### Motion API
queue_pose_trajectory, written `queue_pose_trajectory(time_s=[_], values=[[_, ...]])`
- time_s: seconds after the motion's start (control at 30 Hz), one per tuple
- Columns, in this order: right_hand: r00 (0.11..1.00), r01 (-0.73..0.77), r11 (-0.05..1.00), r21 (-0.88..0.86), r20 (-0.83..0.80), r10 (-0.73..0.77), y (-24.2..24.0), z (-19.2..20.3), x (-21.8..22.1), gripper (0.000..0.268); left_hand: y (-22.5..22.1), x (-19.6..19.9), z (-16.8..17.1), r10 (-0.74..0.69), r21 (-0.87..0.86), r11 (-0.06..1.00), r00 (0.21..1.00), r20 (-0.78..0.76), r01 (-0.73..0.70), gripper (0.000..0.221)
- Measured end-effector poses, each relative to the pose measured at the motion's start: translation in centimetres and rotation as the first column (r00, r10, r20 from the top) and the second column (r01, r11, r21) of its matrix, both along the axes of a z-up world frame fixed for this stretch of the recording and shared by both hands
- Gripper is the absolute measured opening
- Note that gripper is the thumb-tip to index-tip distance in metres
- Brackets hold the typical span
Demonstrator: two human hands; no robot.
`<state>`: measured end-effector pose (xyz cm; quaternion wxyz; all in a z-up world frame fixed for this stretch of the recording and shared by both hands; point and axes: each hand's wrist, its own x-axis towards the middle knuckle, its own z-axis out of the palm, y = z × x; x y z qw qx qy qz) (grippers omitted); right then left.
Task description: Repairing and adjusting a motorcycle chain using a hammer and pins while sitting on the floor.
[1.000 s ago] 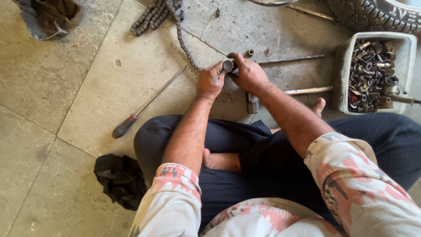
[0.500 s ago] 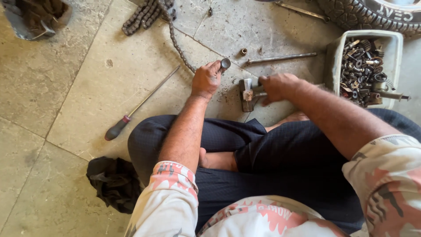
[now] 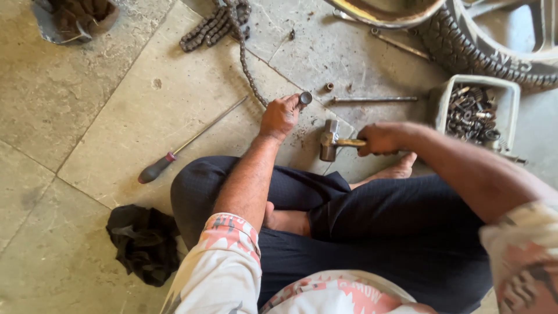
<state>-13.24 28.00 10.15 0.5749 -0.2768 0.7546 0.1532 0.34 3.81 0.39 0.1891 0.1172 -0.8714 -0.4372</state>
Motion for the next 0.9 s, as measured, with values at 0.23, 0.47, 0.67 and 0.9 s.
queue_pose_trajectory(time_s=[0.23,0.47,0.67,0.9], values=[[0.956,-0.098,0.840,-0.533,-0.285,-0.070,2.4,6.8,2.6,0.053,0.1,0.4,-1.7,-0.021,-0.048,0.999,1.000,0.004,0.021,0.020],[0.802,-0.389,0.405,-0.828,-0.520,-0.294,-1.0,13.8,5.4,0.052,-0.2,-0.4,-2.3,-0.029,-0.044,0.999,0.999,0.016,0.030,0.026],[0.748,-0.475,0.416,-0.776,-0.605,-0.275,-2.4,12.4,5.9,0.051,-0.4,-0.2,-2.1,-0.016,-0.074,0.997,0.999,-0.030,0.014,0.018],[0.631,-0.596,0.552,-0.583,-0.765,-0.126,-2.7,8.4,5.9,0.056,-0.8,-0.4,-3.6,-0.056,-0.140,0.989,0.998,-0.035,0.050,0.025]])
